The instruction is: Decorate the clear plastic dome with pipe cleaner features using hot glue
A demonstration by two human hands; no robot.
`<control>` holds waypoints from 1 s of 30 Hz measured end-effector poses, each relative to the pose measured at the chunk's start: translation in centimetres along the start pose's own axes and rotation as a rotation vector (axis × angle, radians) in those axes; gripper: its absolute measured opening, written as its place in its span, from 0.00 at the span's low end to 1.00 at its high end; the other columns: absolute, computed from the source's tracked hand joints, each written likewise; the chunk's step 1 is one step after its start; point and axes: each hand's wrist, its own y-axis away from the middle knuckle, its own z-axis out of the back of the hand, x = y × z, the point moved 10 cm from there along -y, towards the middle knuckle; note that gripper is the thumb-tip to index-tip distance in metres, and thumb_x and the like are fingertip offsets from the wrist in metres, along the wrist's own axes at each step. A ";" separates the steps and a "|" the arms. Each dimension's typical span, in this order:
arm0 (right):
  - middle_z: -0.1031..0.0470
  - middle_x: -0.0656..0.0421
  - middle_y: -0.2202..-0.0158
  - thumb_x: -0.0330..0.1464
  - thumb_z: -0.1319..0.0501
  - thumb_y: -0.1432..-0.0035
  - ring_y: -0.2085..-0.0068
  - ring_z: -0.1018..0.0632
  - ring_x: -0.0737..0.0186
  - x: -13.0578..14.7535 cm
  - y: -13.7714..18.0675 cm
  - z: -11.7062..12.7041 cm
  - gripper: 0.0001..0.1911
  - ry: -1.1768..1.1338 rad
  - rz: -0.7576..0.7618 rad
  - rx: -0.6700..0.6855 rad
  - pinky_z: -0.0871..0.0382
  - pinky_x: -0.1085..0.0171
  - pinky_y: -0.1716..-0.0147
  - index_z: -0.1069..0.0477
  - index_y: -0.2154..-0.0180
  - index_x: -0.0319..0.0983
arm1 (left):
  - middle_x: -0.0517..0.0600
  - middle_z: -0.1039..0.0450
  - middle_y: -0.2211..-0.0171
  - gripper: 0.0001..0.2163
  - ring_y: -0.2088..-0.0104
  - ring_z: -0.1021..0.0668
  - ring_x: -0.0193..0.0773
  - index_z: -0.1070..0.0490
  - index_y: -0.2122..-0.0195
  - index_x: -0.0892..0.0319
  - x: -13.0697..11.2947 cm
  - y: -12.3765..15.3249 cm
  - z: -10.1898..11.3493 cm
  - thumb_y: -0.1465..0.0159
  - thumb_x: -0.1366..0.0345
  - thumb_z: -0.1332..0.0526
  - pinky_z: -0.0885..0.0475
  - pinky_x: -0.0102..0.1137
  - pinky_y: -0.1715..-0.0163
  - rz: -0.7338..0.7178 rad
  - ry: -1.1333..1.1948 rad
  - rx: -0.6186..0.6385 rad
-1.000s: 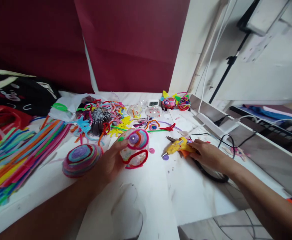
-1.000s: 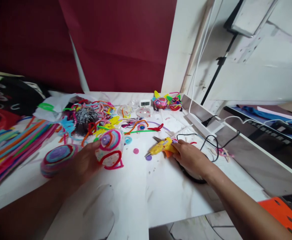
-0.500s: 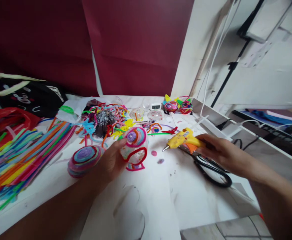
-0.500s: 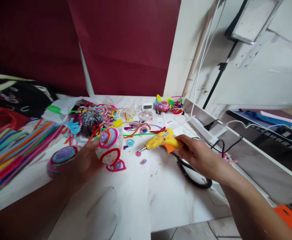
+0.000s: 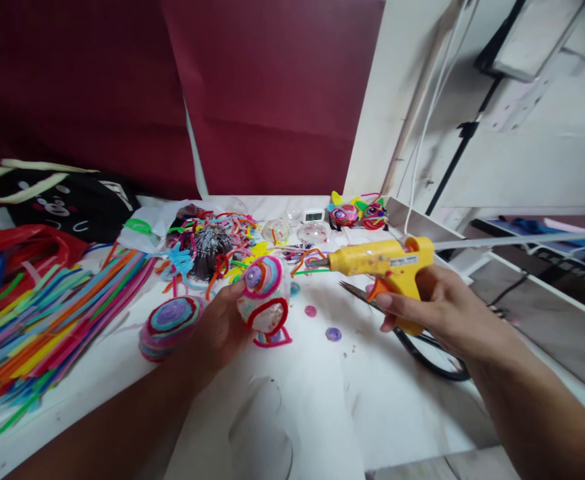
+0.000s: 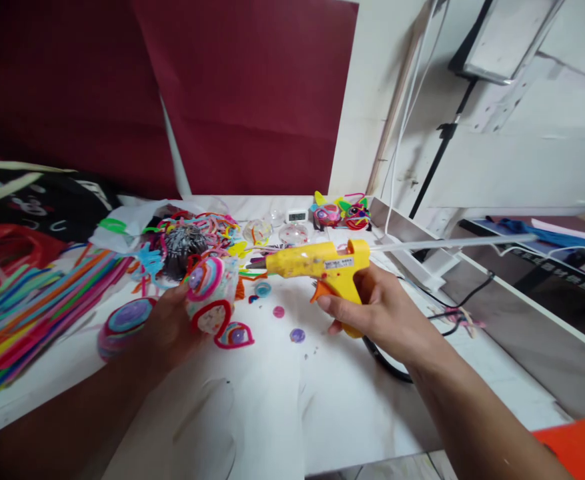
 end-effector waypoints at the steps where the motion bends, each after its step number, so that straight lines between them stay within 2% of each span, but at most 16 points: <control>1: 0.24 0.56 0.70 0.39 0.28 0.53 0.77 0.26 0.65 -0.1 0.0 -0.3 0.13 0.017 -0.007 0.004 0.29 0.68 0.84 0.26 0.67 0.40 | 0.45 0.19 0.72 0.08 0.73 0.19 0.36 0.24 0.69 0.57 0.0 0.0 0.0 0.48 0.60 0.31 0.21 0.27 0.71 -0.003 0.008 -0.002; 4: 0.25 0.58 0.74 0.38 0.30 0.52 0.79 0.27 0.66 0.2 0.2 -1.1 0.12 0.059 0.027 0.016 0.31 0.69 0.84 0.26 0.70 0.38 | 0.46 0.19 0.72 0.11 0.74 0.19 0.37 0.23 0.67 0.58 -0.1 -0.1 0.1 0.50 0.60 0.30 0.21 0.28 0.72 -0.013 0.016 0.001; 8: 0.23 0.56 0.69 0.36 0.33 0.46 0.74 0.25 0.65 0.9 0.7 -2.5 0.09 0.063 0.100 0.078 0.29 0.70 0.79 0.26 0.66 0.38 | 0.50 0.18 0.69 0.12 0.71 0.18 0.40 0.23 0.66 0.61 0.2 -0.3 0.6 0.50 0.62 0.30 0.20 0.30 0.70 -0.003 0.016 -0.015; 11: 0.23 0.55 0.68 0.37 0.36 0.43 0.72 0.26 0.65 1.1 0.9 -3.4 0.08 0.066 0.120 0.123 0.31 0.70 0.78 0.26 0.64 0.38 | 0.52 0.18 0.67 0.12 0.69 0.17 0.41 0.24 0.66 0.61 0.4 -0.4 1.0 0.50 0.63 0.31 0.20 0.31 0.70 0.013 0.029 -0.056; 21: 0.27 0.57 0.65 0.43 0.40 0.39 0.68 0.27 0.61 0.1 1.2 -3.8 0.11 0.214 0.140 0.121 0.32 0.66 0.75 0.30 0.62 0.42 | 0.52 0.18 0.69 0.13 0.70 0.18 0.41 0.23 0.68 0.61 0.7 -0.3 0.9 0.53 0.62 0.28 0.20 0.31 0.70 0.042 0.021 -0.088; 30: 0.33 0.62 0.72 0.41 0.42 0.36 0.73 0.33 0.67 0.2 1.0 -4.4 0.11 0.306 0.169 0.156 0.40 0.69 0.78 0.32 0.64 0.41 | 0.54 0.18 0.68 0.13 0.70 0.17 0.43 0.22 0.64 0.61 0.6 -0.4 0.2 0.51 0.65 0.29 0.20 0.30 0.71 0.032 0.035 -0.017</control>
